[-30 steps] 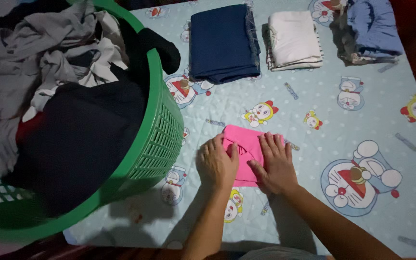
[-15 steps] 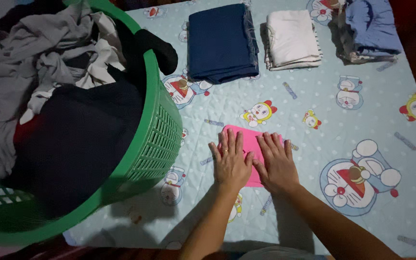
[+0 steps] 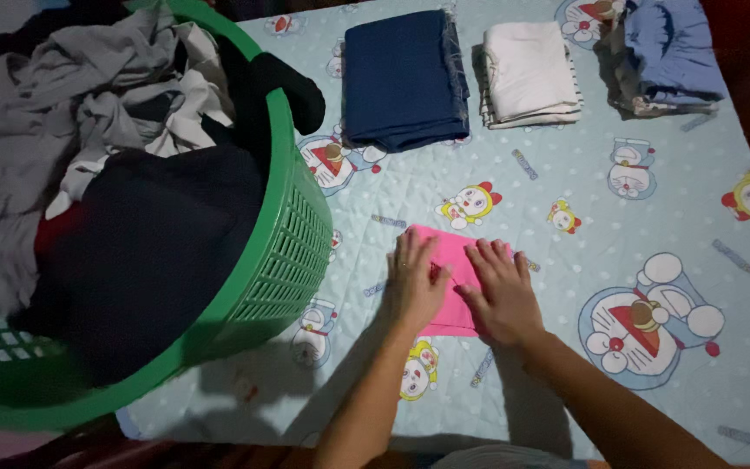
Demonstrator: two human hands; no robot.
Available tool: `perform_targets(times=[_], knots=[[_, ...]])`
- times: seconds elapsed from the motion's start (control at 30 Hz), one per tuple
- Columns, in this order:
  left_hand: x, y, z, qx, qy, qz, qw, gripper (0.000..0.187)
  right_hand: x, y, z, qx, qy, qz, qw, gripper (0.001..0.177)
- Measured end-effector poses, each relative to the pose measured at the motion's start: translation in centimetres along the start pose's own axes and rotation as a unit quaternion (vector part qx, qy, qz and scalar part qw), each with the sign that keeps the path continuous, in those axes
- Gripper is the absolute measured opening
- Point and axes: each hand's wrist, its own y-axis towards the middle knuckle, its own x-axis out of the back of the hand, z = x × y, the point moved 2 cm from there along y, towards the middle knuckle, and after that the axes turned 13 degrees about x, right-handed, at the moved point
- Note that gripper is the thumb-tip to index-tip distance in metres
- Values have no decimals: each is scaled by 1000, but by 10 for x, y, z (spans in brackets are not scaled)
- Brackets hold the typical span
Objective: The person removes a pink long-sleeved shirt from a green laundry basket, lays it on a table covered with a cartoon-patterned cloth, smooths the fabric by hand, folds the sleeves and sides inward, and places the folded garment onto a stack of other clothes.
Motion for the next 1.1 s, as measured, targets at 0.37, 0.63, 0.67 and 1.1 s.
perform_targets(times=[0.37,0.63,0.67,1.1], knots=[[-45,-8,127,254,-424,-38,869,37,10,-28,-40,-284,305,-183,890,62],[17,-18,56,234,2,15,972,37,-5,-32,-49,-402,416,-78,812,48],[25,-17,45,232,3,15,973,37,-8,-28,-49,-401,447,-71,796,47],[10,-4,60,209,-63,87,972,43,15,6,-18,-458,644,-22,613,28]])
